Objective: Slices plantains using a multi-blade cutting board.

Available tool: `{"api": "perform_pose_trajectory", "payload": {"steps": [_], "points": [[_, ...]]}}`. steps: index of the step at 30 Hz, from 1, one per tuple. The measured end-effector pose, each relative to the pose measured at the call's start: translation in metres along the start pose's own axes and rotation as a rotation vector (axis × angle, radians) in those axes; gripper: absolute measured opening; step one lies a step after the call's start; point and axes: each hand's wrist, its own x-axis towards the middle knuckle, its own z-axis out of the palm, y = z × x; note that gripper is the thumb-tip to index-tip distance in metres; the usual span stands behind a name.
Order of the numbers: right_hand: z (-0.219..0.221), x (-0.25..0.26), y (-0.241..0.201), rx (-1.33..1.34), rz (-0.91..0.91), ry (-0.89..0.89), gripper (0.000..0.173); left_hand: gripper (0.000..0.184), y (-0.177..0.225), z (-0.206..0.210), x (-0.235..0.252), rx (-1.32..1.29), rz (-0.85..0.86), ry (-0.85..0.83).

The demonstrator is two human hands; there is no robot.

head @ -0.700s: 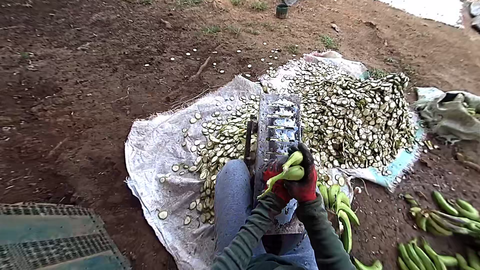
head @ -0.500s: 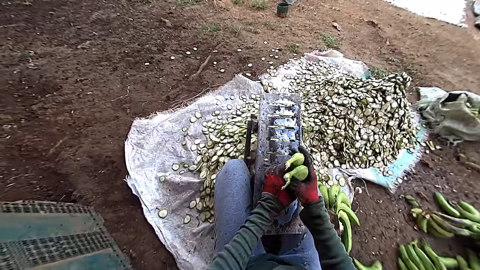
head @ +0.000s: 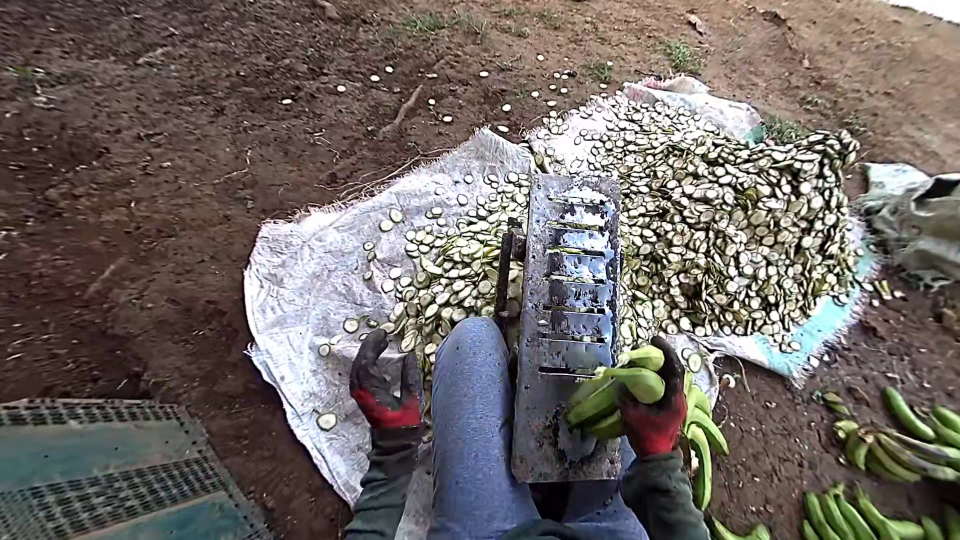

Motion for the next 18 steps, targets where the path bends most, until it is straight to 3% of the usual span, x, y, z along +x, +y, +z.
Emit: {"api": "perform_pose_trajectory", "payload": {"steps": [2, 5, 7, 9, 13, 15, 18], "points": [[0.040, 0.056, 0.004, -0.069, -0.037, 0.045, 0.079, 0.058, -0.023, -0.012, 0.000, -0.048, -0.109, 0.062], [0.099, 0.154, 0.011, -0.122, -0.099, 0.041, 0.081, 0.052, -0.025, -0.018, -0.011, -0.076, -0.210, 0.129], [0.114, 0.181, 0.005, -0.139, -0.068, 0.000, 0.084, 0.050, -0.029, -0.023, -0.024, -0.045, -0.226, 0.131], [0.096, 0.162, 0.003, -0.138, -0.076, 0.017, 0.087, 0.046, -0.047, -0.029, -0.042, -0.001, -0.241, 0.116], [0.018, 0.041, 0.007, -0.162, -0.084, 0.069, 0.082, 0.043, -0.077, -0.042, -0.072, 0.067, -0.436, 0.082], [0.000, 0.001, 0.004, -0.179, -0.023, 0.082, 0.083, 0.045, -0.086, -0.042, -0.082, 0.053, -0.517, 0.081], [0.029, 0.041, 0.005, -0.170, -0.060, 0.091, 0.080, 0.044, -0.090, -0.037, -0.092, 0.046, -0.584, 0.080]]}}
